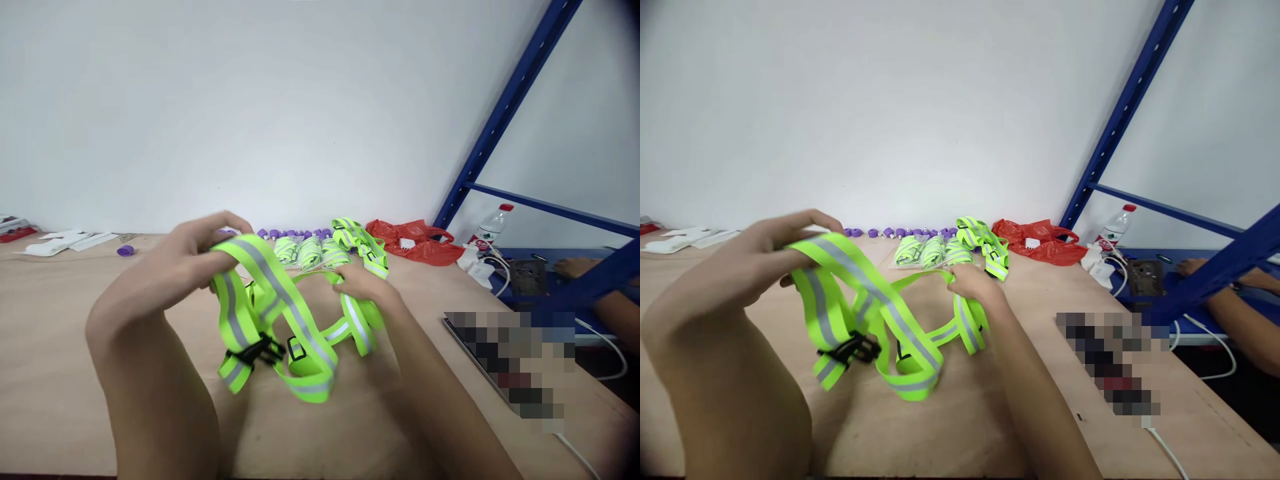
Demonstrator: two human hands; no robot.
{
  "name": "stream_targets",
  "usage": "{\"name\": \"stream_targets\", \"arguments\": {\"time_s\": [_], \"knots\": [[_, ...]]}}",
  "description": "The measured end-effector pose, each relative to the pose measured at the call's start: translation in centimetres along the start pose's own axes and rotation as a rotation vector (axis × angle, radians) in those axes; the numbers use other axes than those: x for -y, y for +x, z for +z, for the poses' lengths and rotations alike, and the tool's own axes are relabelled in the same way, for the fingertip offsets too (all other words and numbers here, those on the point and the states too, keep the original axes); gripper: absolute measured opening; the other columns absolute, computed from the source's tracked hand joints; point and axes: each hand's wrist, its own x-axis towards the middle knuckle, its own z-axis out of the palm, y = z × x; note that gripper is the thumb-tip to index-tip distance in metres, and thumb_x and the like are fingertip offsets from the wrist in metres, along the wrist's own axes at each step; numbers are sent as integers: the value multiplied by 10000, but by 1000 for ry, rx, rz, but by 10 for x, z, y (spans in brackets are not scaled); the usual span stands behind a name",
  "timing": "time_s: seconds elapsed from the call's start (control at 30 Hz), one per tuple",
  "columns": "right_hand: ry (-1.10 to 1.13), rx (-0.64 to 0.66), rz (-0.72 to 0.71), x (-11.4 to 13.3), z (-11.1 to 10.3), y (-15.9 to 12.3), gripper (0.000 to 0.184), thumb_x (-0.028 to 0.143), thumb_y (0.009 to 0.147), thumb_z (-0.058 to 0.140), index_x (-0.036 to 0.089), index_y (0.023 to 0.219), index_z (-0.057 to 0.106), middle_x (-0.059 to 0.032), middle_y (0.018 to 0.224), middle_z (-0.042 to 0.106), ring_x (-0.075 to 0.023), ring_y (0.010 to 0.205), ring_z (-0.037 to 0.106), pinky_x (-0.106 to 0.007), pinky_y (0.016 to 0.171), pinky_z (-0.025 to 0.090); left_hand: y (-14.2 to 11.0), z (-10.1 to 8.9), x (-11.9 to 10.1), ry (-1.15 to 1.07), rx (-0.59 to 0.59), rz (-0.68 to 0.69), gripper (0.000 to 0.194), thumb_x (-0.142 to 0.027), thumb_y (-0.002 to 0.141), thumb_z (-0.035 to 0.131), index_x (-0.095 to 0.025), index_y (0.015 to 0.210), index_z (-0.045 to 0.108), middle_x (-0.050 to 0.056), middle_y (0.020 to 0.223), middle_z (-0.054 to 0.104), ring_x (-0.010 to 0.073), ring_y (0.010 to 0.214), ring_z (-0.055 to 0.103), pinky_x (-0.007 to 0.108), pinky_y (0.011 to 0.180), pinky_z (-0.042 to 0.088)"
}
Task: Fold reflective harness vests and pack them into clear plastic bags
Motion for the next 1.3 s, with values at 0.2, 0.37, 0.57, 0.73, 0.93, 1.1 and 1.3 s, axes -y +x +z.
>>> {"name": "stream_targets", "arguments": {"time_s": [0.2, 0.37, 0.57, 0.73, 0.93, 1.1, 1.3], "knots": [[196, -443, -6, -10, -44, -9, 257, 165, 786, 539, 184, 1012, 659, -73, 1058, 704, -237, 934, 633, -326, 824, 456, 10, -5, 16, 376, 122, -168, 339, -554, 714, 669, -269, 897, 693, 29, 710, 673, 193, 533, 582, 261, 393, 363], [538, -732, -157, -8, -57, -15, 240, 223, 796, 523, 196, 1008, 632, -61, 1097, 674, -224, 1012, 617, -353, 914, 470, 8, -13, 20, 500, 59, -205, 451, -650, 636, 709, -305, 927, 710, 39, 812, 731, 277, 706, 680, 312, 519, 479], [784, -632, -242, 10, -66, -29, 360, 274, 836, 559, 225, 1171, 681, -34, 998, 714, -207, 930, 667, -346, 836, 545, 7, -1, 14, 445, 92, -181, 587, -714, 687, 670, -303, 1107, 686, 70, 1042, 754, 306, 899, 713, 374, 726, 567], [870, -452, -360, 37, -64, -43, 408, 281, 848, 623, 191, 1241, 682, -68, 1031, 749, -222, 988, 697, -379, 855, 573, 25, 42, -2, 424, 246, -21, 471, -609, 872, 503, -271, 1159, 662, 69, 1137, 730, 300, 1002, 689, 372, 802, 540], [908, -356, -398, 61, -53, -45, 336, 318, 864, 636, 180, 1156, 728, -70, 976, 763, -213, 868, 720, -377, 801, 608, 68, 98, 30, 478, 420, 27, 422, -389, 918, 381, -217, 1196, 648, 91, 1246, 694, 284, 1097, 661, 359, 892, 504], [1066, -344, -429, 65, -52, -46, 351, 373, 864, 681, 183, 1158, 708, -87, 1001, 764, -220, 796, 746, -368, 716, 638, 85, 127, 59, 492, 649, -39, 404, -465, 727, 661, -191, 1012, 739, 97, 1073, 756, 310, 950, 698, 326, 749, 524], [1120, -422, -418, 65, -49, -44, 431, 433, 847, 711, 173, 1190, 683, -107, 1018, 762, -225, 737, 754, -339, 632, 641, 81, 155, 59, 346, 776, 75, 315, -382, 673, 751, -222, 945, 754, 32, 970, 766, 262, 871, 685, 307, 763, 525]]}}
